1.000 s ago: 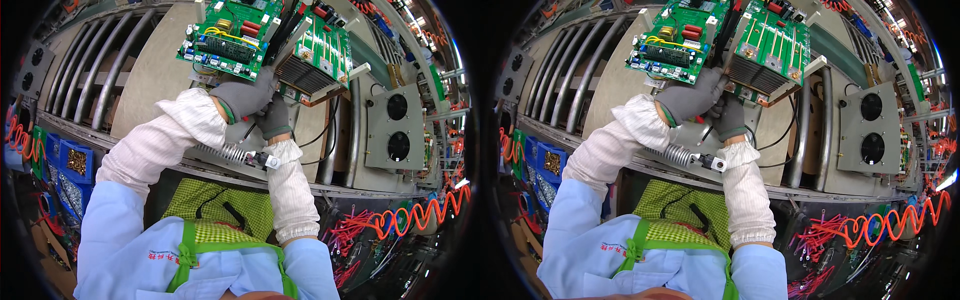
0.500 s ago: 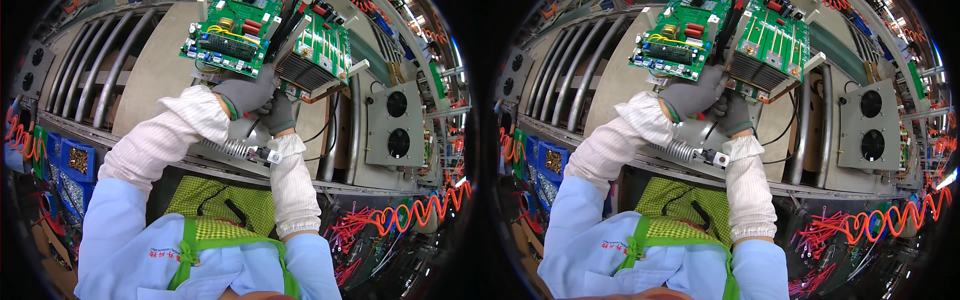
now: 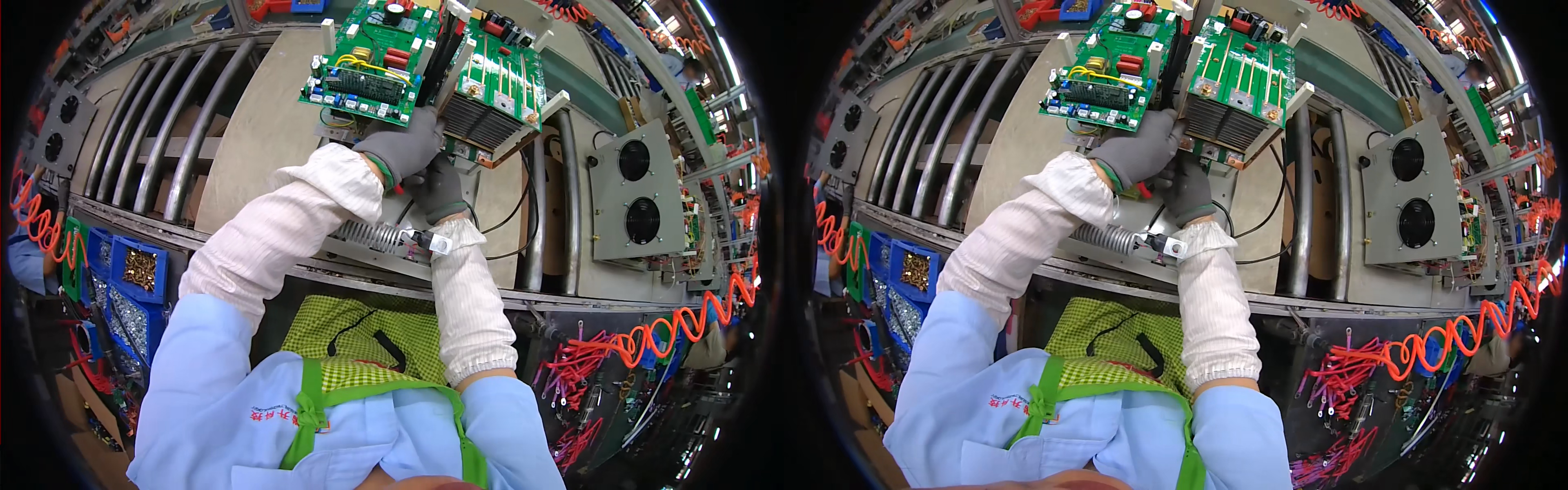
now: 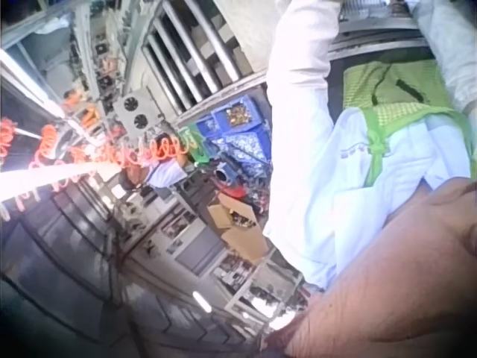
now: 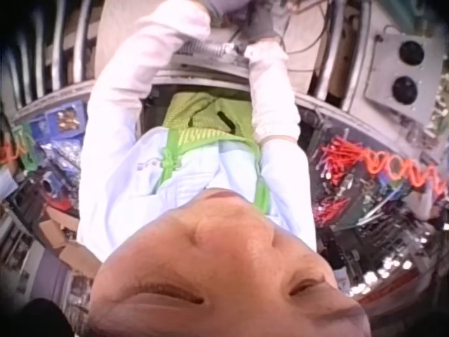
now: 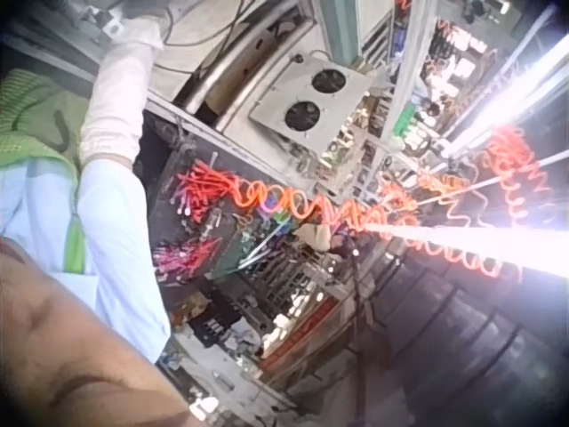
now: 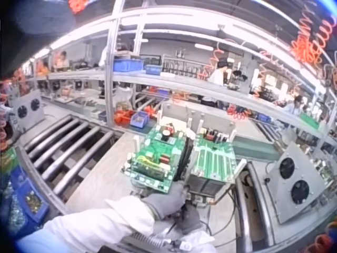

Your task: The person assembles electronic components on a circuit board using a soldering iron and pliers. They connect wires to the board, secure components, and manipulate small parts within a metal chassis.

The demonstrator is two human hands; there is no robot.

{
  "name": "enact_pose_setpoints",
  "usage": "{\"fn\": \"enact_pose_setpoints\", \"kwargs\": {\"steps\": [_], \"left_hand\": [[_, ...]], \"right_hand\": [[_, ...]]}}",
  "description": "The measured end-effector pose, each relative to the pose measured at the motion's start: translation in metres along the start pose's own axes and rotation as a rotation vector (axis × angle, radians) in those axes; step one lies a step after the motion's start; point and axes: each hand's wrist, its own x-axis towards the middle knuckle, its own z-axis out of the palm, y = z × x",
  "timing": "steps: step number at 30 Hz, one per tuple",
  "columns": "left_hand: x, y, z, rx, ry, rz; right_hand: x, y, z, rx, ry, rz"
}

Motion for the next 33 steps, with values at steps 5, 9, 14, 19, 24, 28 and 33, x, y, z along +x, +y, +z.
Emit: {"fn": "enact_pose_setpoints", "kwargs": {"steps": [5,9,14,19,24,28,33], "left_hand": [[-0.003,0.000,0.000,-0.177,-0.037,0.037],[-0.006,0.002,-0.001,-0.255,-0.099,-0.110],[-0.004,-0.001,0.007,-0.235,-0.077,-0.106],[0.006,-0.027,0.014,0.099,0.157,0.307],[0.001,-0.036,0.011,0.386,0.205,0.399],[0.016,-0.036,0.024,0.448,0.345,0.552],[0.017,-0.048,0.019,0.431,0.352,0.379]], "right_hand": [[0.002,0.004,-0.009,-0.219,-0.047,-0.032],[-0.005,-0.016,0.012,-0.214,-0.060,0.047],[0.007,0.002,-0.024,0.230,-0.115,0.165],[-0.005,-0.010,-0.013,-0.536,-0.186,-0.129],[-0.017,-0.024,0.001,-1.202,-0.119,-0.429],[0.003,0.009,-0.055,-0.728,-0.070,-0.410],[0.000,-0.019,0.005,-1.260,0.157,-0.244]]}}
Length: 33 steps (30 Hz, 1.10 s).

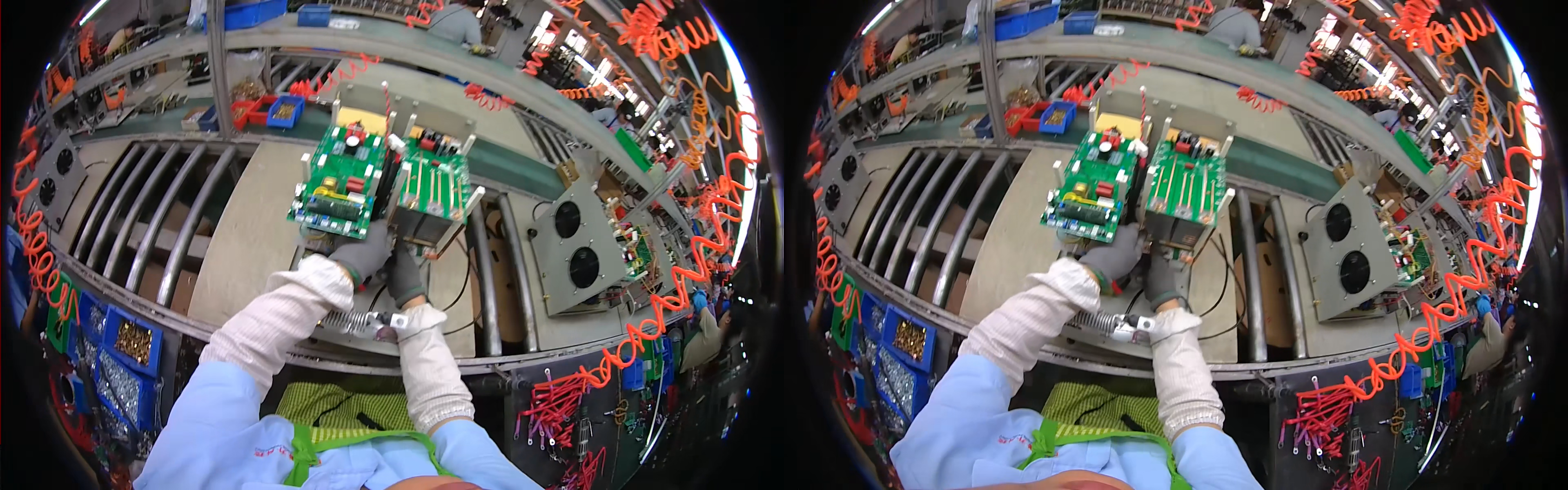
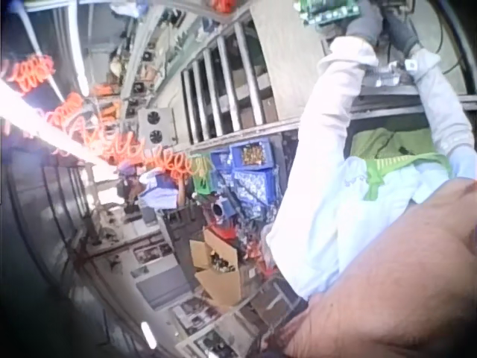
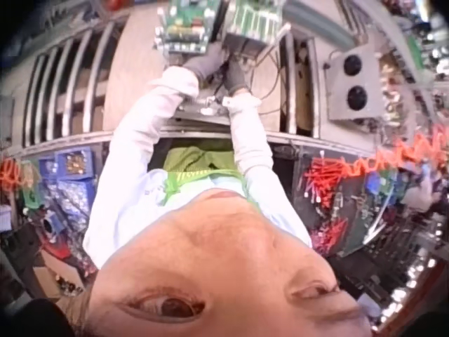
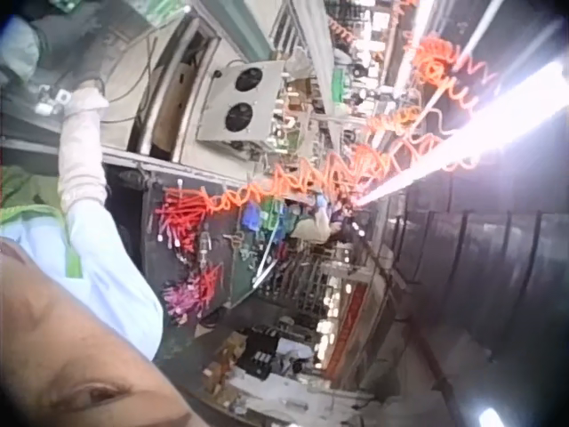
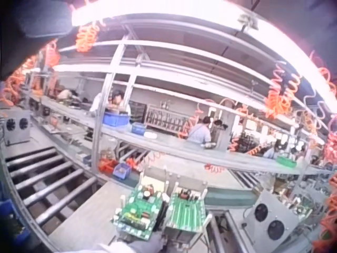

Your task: The person assembles electronic components on a circuit board using a soldering iron and pliers. They connect wires to the board, secure components, and manipulate small parts within a metal chassis.

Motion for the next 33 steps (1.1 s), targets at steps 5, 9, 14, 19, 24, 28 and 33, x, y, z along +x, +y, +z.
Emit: {"fn": "enact_pose_setpoints", "kwargs": {"steps": [5,9,14,19,24,28,33], "left_hand": [[0.008,0.004,0.011,-0.143,-0.097,-0.106],[0.004,-0.002,-0.001,-0.217,-0.074,-0.092],[0.006,0.020,0.003,0.006,-0.026,0.024],[-0.002,-0.003,0.012,0.315,0.038,0.242],[-0.002,0.009,-0.001,-0.247,-0.058,0.002],[0.006,-0.003,0.018,-0.103,0.001,-0.152],[0.005,0.025,-0.020,-0.023,0.008,0.021]], "right_hand": [[0.007,0.027,0.008,-0.173,0.158,-0.109],[0.005,0.018,0.010,-0.158,0.156,-0.141],[0.022,0.073,0.016,-0.017,0.124,0.033],[0.005,0.021,0.004,-0.225,0.275,-0.279],[0.001,0.004,0.004,-0.202,0.259,-0.156],[0.000,-0.001,-0.005,-0.026,0.174,-0.089],[0.006,-0.006,-0.009,0.831,0.127,0.334]]}}
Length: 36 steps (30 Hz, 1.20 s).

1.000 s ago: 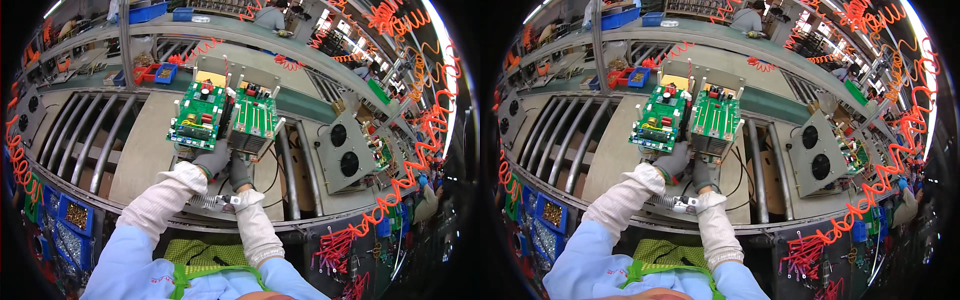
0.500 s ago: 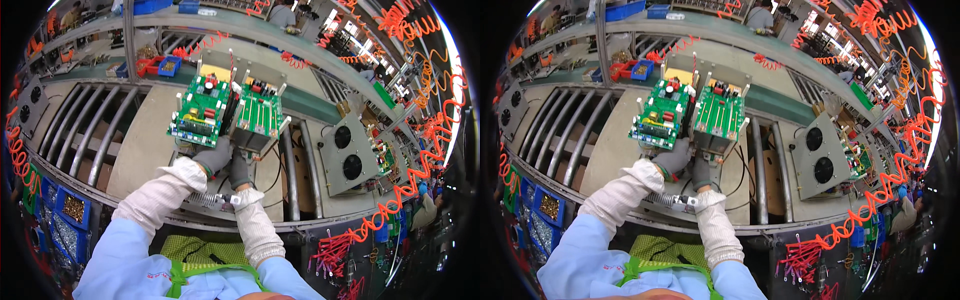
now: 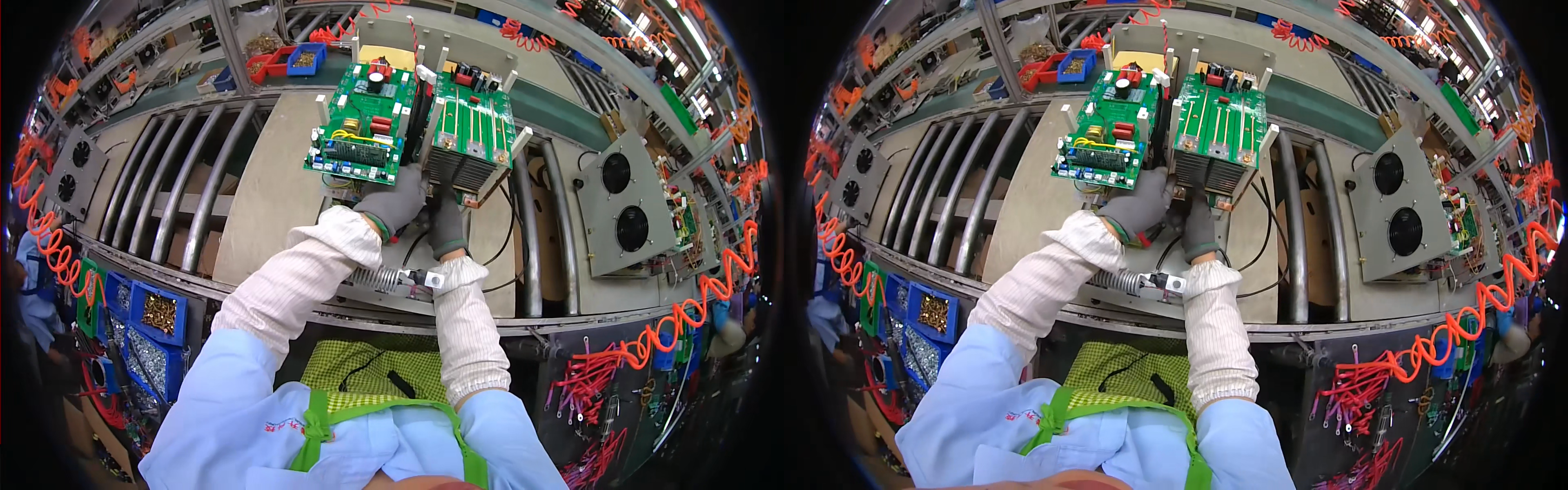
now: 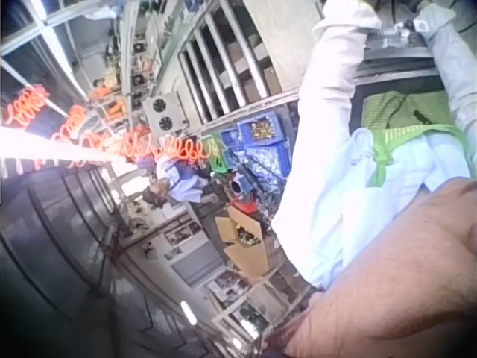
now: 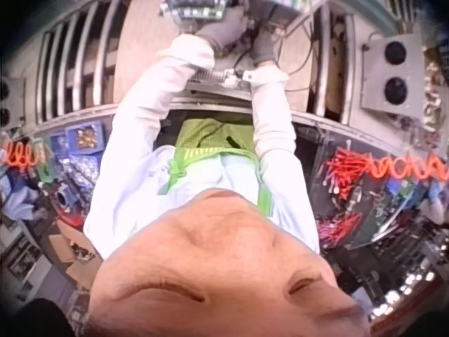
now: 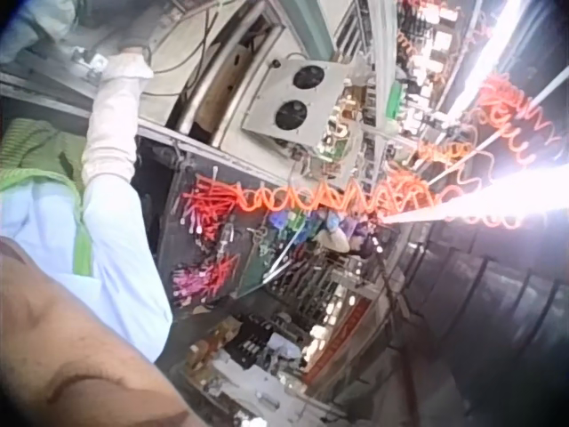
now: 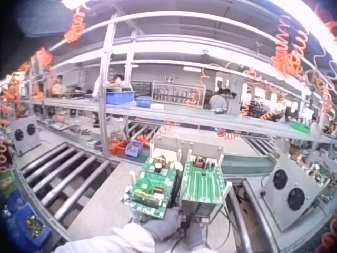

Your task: The person assembles electronic components on a circuit board using a soldering iron and pliers. They connect wires to the board, secure components, and manipulate small parts within a metal chassis.

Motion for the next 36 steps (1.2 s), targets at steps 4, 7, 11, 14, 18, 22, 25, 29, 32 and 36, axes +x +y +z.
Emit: {"fn": "enact_pose_setpoints", "kwargs": {"steps": [4,7,11,14,18,22,25,29,32,36], "left_hand": [[0.003,-0.017,0.016,0.093,0.034,0.029],[0.003,-0.009,0.012,0.046,-0.022,0.017],[-0.006,-0.010,0.004,0.009,-0.166,0.005],[-0.012,0.005,-0.021,0.097,-0.333,0.032],[-0.031,0.032,-0.061,0.431,-0.651,0.212],[-0.043,0.018,-0.035,0.707,-0.698,0.379],[-0.044,0.019,-0.036,0.815,-0.674,0.419],[-0.043,0.024,-0.049,0.696,-0.573,0.484],[-0.049,0.030,-0.072,0.586,-0.469,0.562],[-0.053,0.023,-0.071,0.574,-0.418,0.604]], "right_hand": [[-0.010,-0.010,0.006,0.019,-0.022,-0.014],[0.003,0.000,-0.002,0.118,-0.022,0.021],[-0.006,0.002,-0.003,0.201,-0.060,0.091],[-0.005,-0.014,-0.001,0.276,-0.069,0.170],[-0.003,-0.014,0.004,0.227,-0.033,0.095],[0.013,0.008,-0.013,0.291,-0.105,0.072],[0.012,0.000,-0.006,0.198,-0.089,0.111],[0.031,0.018,-0.029,0.177,-0.195,0.082],[0.039,0.024,-0.034,0.090,-0.158,0.024],[0.027,0.027,-0.032,-0.744,-0.057,-0.445]]}}
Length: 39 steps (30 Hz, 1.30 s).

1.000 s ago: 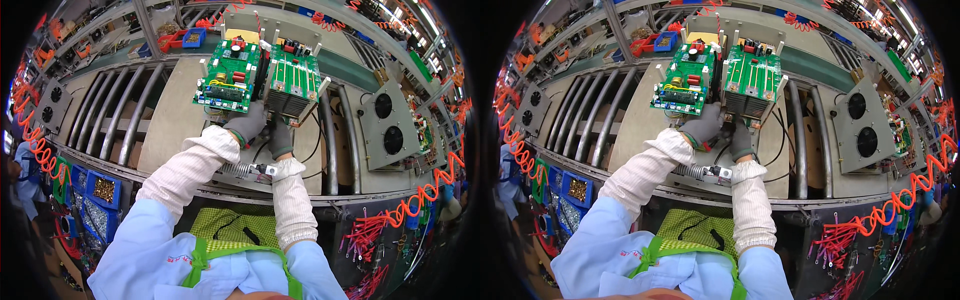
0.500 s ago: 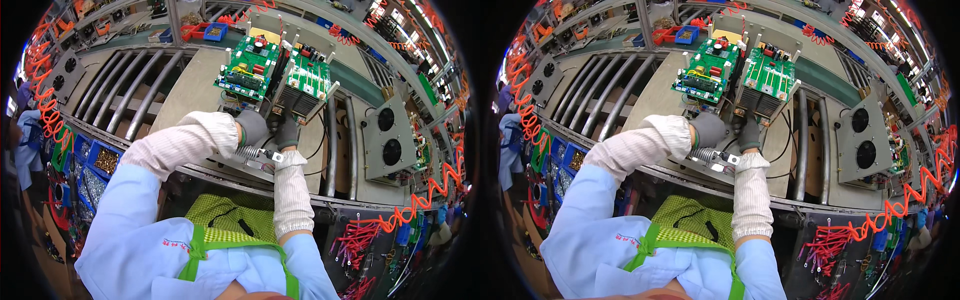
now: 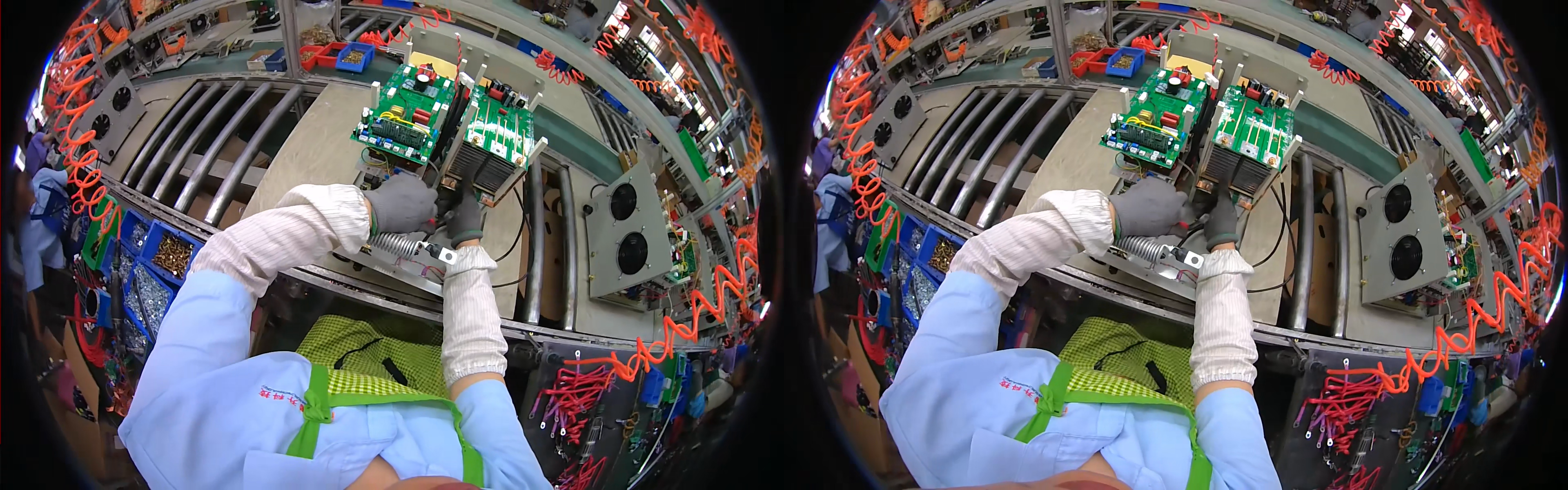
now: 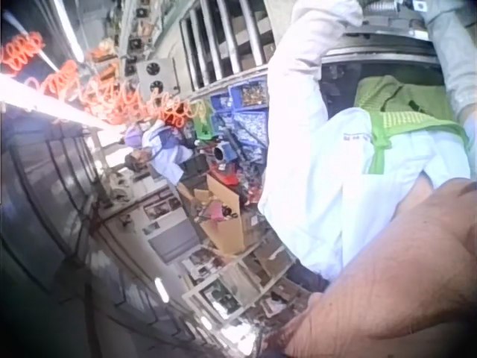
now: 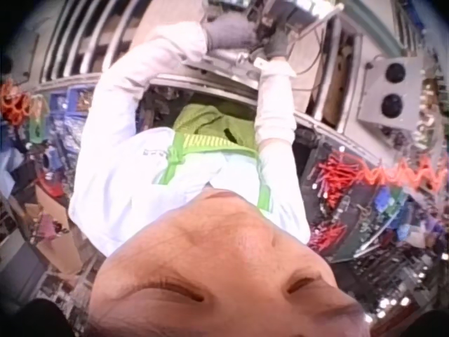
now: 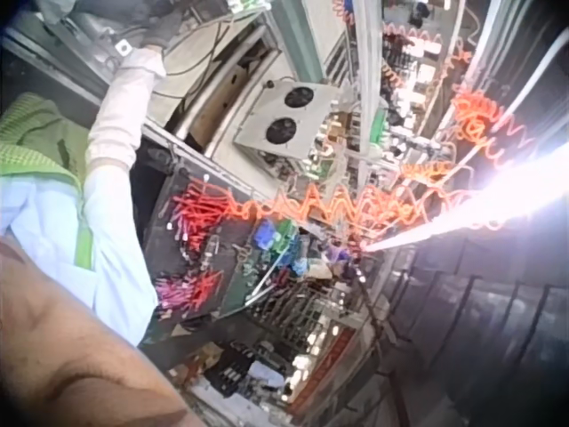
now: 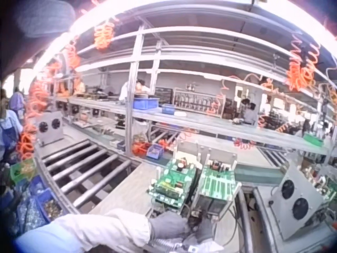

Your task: The person assembles electronic components on a circuit board using a soldering iron and pliers. They connect wires to the board, secure components, and manipulate small parts within a metal chassis.

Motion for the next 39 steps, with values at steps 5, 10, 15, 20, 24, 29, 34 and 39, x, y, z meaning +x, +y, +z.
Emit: {"fn": "enact_pose_setpoints", "kwargs": {"steps": [5,10,15,20,24,29,34,39], "left_hand": [[-0.002,0.003,-0.003,0.003,0.161,-0.091],[0.011,0.009,0.008,-0.014,0.234,-0.194],[0.009,0.010,0.011,-0.029,0.263,-0.284],[0.018,0.013,0.012,-0.042,0.231,-0.340],[0.022,0.011,0.014,-0.059,0.195,-0.388],[0.025,0.012,0.008,-0.116,0.130,-0.399],[0.024,0.010,0.007,-0.168,0.073,-0.448],[0.024,0.006,0.002,-0.230,0.041,-0.412]], "right_hand": [[-0.015,-0.051,0.000,0.798,0.004,0.019],[-0.003,-0.011,-0.008,1.029,-0.162,0.045],[-0.025,-0.073,-0.020,1.496,-0.344,0.366],[-0.008,-0.007,-0.013,1.403,-0.389,0.342],[-0.009,-0.017,-0.005,1.488,-0.408,0.322],[-0.005,-0.004,-0.002,1.271,-0.363,0.164],[-0.014,-0.022,-0.003,0.517,-0.216,-0.088],[-0.016,-0.021,-0.009,0.327,-0.106,-0.078]]}}
